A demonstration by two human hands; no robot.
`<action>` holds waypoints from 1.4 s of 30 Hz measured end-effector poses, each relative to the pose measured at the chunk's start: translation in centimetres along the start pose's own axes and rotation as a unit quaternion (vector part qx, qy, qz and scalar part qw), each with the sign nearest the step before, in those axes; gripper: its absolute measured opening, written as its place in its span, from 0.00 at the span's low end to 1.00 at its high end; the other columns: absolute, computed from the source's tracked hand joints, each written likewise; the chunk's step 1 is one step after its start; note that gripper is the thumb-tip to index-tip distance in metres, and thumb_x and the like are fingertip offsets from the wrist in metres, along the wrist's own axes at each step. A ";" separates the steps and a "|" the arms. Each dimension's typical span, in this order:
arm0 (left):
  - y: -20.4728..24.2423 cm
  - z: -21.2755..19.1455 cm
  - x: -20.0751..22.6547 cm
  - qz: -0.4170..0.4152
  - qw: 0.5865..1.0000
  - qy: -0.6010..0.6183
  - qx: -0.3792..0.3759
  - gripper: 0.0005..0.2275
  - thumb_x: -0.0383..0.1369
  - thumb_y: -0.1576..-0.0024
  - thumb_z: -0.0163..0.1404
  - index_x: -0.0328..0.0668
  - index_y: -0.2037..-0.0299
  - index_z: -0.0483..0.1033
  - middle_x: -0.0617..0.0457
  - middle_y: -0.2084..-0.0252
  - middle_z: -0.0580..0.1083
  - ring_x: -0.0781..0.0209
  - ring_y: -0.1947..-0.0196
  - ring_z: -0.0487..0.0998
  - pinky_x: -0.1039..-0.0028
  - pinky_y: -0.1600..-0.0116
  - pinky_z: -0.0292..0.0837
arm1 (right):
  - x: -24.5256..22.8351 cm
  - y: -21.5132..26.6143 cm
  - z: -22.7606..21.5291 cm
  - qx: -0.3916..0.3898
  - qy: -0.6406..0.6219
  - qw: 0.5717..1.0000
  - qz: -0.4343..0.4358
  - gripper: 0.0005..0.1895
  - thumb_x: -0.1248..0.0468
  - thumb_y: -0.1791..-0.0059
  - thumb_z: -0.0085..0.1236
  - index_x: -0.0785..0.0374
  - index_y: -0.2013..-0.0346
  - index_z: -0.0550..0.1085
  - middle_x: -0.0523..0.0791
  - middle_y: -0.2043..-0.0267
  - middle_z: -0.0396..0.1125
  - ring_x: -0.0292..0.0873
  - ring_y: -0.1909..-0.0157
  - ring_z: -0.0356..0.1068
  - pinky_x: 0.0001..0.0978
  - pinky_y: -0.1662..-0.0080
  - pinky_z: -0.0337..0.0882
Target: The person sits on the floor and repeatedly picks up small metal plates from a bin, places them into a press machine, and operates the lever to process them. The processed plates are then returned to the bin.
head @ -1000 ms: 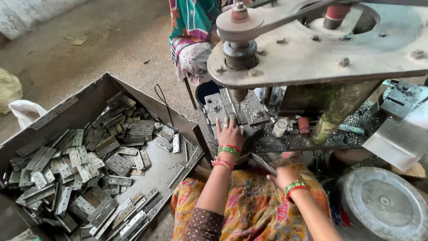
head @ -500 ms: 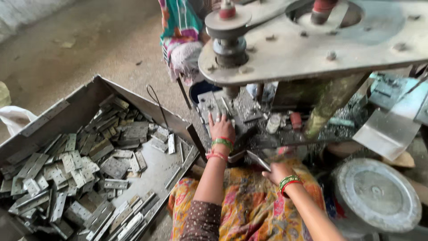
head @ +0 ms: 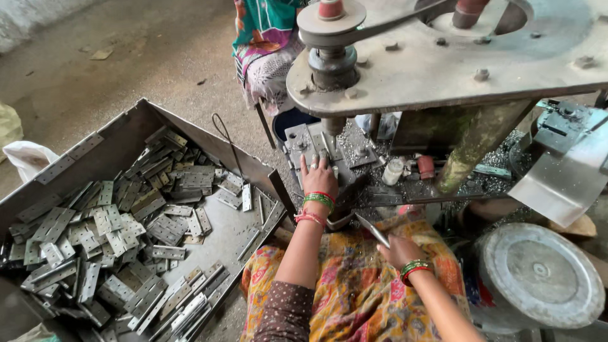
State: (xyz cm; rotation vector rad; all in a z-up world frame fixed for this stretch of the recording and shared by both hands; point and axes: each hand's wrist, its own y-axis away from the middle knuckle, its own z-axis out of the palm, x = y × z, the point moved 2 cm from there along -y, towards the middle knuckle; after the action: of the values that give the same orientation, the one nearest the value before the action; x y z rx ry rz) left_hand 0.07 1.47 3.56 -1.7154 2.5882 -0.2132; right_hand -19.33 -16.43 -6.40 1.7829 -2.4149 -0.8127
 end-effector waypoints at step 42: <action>4.6 -4.8 0.0 -0.005 0.930 0.335 0.152 0.09 0.28 0.46 0.56 0.38 0.57 0.74 0.46 0.54 0.75 0.44 0.59 0.79 0.58 0.56 0.78 | -3.2 1.4 -7.9 0.428 -0.166 0.885 -0.078 0.21 0.46 0.48 0.56 0.61 0.56 0.75 0.49 0.54 0.72 0.48 0.60 0.76 0.42 0.59 0.75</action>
State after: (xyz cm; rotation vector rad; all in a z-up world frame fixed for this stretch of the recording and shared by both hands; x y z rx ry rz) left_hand -4.60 3.71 7.69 -1.7532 2.7279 -1.3370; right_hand -16.88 -16.38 1.86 2.2516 -3.2106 0.0202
